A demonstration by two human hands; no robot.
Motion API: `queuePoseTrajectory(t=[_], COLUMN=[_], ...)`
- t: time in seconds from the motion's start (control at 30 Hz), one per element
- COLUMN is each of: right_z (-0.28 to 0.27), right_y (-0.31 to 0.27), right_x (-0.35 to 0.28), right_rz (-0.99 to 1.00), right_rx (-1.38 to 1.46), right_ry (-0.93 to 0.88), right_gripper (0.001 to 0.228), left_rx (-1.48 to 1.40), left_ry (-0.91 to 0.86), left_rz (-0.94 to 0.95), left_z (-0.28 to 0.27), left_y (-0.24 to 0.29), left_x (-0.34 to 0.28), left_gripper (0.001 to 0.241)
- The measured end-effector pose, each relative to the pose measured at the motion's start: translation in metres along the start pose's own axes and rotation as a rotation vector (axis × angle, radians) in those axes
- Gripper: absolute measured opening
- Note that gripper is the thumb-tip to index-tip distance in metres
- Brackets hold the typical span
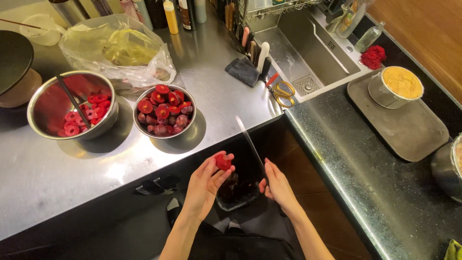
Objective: Pitting cherries or small plums using a kitchen knife at a prep station.
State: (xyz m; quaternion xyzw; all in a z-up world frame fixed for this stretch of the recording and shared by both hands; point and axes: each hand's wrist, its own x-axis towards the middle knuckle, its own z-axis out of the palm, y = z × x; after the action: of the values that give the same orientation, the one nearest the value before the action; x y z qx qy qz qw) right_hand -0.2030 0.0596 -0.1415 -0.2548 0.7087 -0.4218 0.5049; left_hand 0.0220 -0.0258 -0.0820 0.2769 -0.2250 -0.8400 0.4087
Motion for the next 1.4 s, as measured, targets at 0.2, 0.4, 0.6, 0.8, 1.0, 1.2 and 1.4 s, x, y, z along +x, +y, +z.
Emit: queuePoseTrajectory(t=[0.2, 0.4, 0.6, 0.8, 1.0, 1.2, 1.4], right_z=[-0.003, 0.007, 0.005, -0.002, -0.003, -0.006, -0.016], right_y=[-0.071, -0.122, -0.121, -0.115, -0.119, -0.123, -0.129], right_x=[-0.079, -0.117, -0.120, -0.124, -0.132, -0.135, -0.135], right_rz=[-0.760, -1.123, -0.917, -0.863, -0.976, -0.953, -0.561], right_rx=[-0.271, -0.591, -0.683, -0.672, -0.514, -0.571, -0.851], right_ry=[-0.121, -0.136, -0.132, -0.141, -0.195, -0.152, -0.186], right_gripper=[0.059, 0.062, 0.065, 0.068, 0.066, 0.063, 0.069], left_rx=[0.092, 0.026, -0.004, -0.043, -0.043, -0.001, -0.032], left_ry=[-0.069, -0.255, -0.310, -0.261, -0.285, -0.285, -0.479], left_rz=[-0.034, -0.155, -0.137, -0.209, -0.212, -0.216, -0.232], left_z=[0.005, 0.026, 0.035, 0.043, 0.045, 0.040, 0.044], left_y=[0.006, 0.018, 0.017, 0.019, 0.016, 0.019, 0.028], left_x=[-0.003, -0.020, -0.027, -0.035, -0.035, -0.037, -0.036], left_gripper=[0.045, 0.053, 0.055, 0.053, 0.055, 0.054, 0.055])
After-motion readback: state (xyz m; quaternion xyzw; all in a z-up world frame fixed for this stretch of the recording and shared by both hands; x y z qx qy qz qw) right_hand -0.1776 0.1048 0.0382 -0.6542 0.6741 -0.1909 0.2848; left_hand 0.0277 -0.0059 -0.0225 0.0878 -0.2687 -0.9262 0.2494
